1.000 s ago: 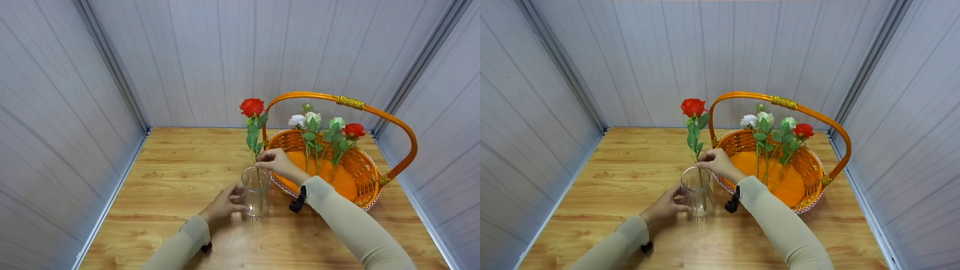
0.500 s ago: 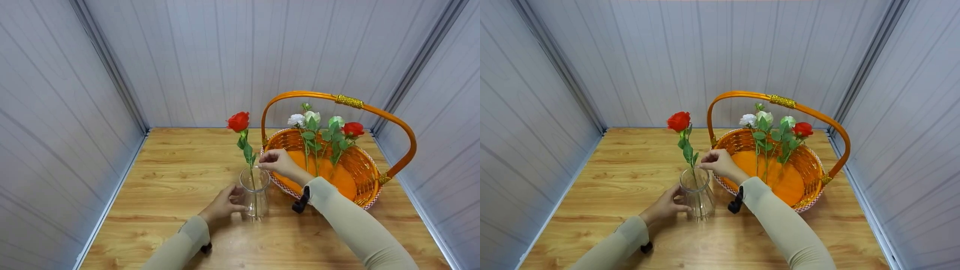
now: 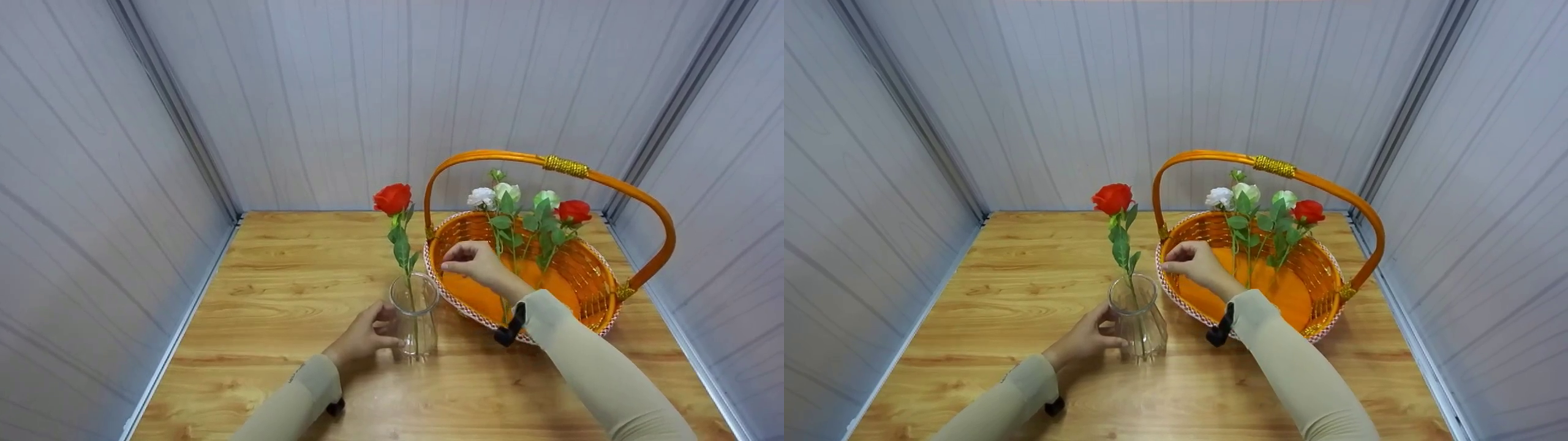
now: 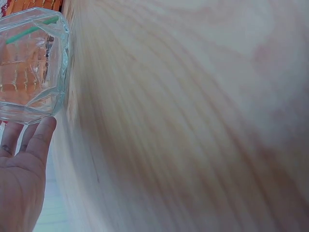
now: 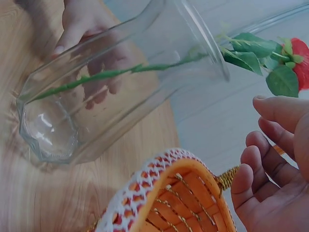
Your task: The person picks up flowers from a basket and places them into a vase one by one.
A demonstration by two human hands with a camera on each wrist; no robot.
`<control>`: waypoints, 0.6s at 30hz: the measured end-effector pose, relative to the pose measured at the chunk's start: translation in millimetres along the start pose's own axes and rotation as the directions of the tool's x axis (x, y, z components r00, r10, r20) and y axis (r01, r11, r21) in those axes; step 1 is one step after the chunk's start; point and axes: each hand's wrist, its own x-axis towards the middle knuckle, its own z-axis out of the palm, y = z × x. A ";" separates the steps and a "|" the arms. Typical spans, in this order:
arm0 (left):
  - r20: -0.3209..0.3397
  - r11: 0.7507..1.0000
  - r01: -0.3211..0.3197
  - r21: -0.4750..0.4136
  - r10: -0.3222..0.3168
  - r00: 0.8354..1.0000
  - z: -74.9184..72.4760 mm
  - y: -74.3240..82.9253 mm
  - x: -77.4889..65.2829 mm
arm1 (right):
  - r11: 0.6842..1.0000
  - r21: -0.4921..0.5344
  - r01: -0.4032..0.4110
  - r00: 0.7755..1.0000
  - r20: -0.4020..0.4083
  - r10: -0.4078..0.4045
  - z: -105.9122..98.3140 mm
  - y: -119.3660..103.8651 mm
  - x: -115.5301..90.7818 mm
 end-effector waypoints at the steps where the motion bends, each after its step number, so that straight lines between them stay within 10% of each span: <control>1: 0.001 1.000 0.004 0.001 -0.004 1.000 -0.1 -0.4 0.0 | 1.000 -0.003 -0.003 1.000 -0.006 0.003 -2.5 0.6 -1.3; 18: 0.006 1.000 0.027 -0.005 -0.027 1.000 -0.2 0.8 -0.9 | 0.998 -0.011 -0.063 0.995 -0.079 0.062 -46.9 17.3 -21.1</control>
